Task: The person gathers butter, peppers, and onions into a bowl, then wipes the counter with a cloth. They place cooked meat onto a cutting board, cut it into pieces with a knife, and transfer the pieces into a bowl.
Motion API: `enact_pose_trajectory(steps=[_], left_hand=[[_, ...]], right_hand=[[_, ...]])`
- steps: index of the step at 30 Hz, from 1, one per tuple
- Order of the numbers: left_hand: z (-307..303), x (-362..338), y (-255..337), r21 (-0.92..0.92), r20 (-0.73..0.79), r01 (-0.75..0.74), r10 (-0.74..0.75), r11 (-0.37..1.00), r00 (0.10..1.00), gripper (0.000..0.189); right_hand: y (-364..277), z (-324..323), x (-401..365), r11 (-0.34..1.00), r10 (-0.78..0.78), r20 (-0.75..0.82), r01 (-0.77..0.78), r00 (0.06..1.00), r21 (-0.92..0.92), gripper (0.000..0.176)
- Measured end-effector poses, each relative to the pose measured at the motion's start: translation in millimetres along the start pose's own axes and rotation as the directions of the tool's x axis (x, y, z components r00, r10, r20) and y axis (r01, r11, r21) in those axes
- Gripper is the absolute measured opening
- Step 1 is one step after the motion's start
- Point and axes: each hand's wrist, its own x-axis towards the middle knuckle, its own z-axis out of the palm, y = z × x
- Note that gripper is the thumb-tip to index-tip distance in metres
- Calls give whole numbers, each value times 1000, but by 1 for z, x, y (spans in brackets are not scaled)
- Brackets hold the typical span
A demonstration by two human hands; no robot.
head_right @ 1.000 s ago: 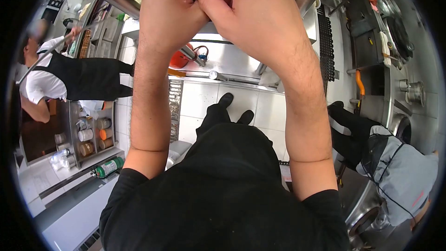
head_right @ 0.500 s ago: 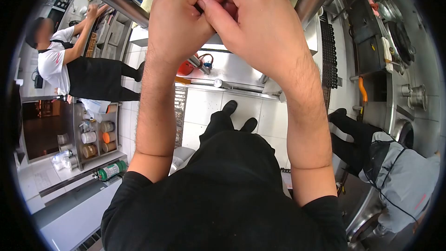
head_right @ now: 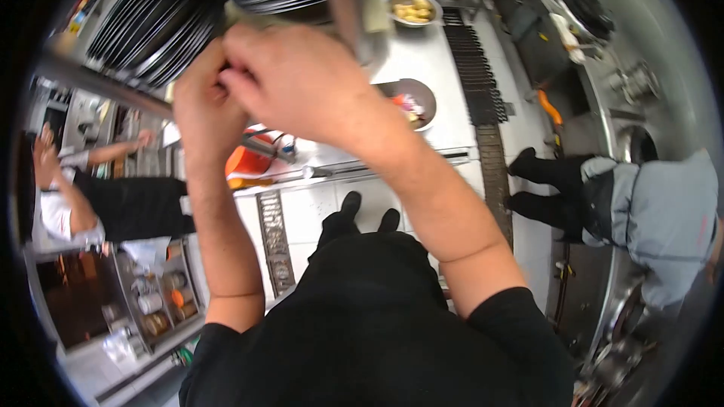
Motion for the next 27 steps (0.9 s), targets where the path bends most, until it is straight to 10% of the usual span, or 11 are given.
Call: enact_pose_trajectory(steps=[27], left_hand=[[-3, 1, 8, -16, 11, 74, -74, 997, 997, 11]], right_hand=[[-13, -9, -2, 995, 75, 40, -78, 996, 70, 22]])
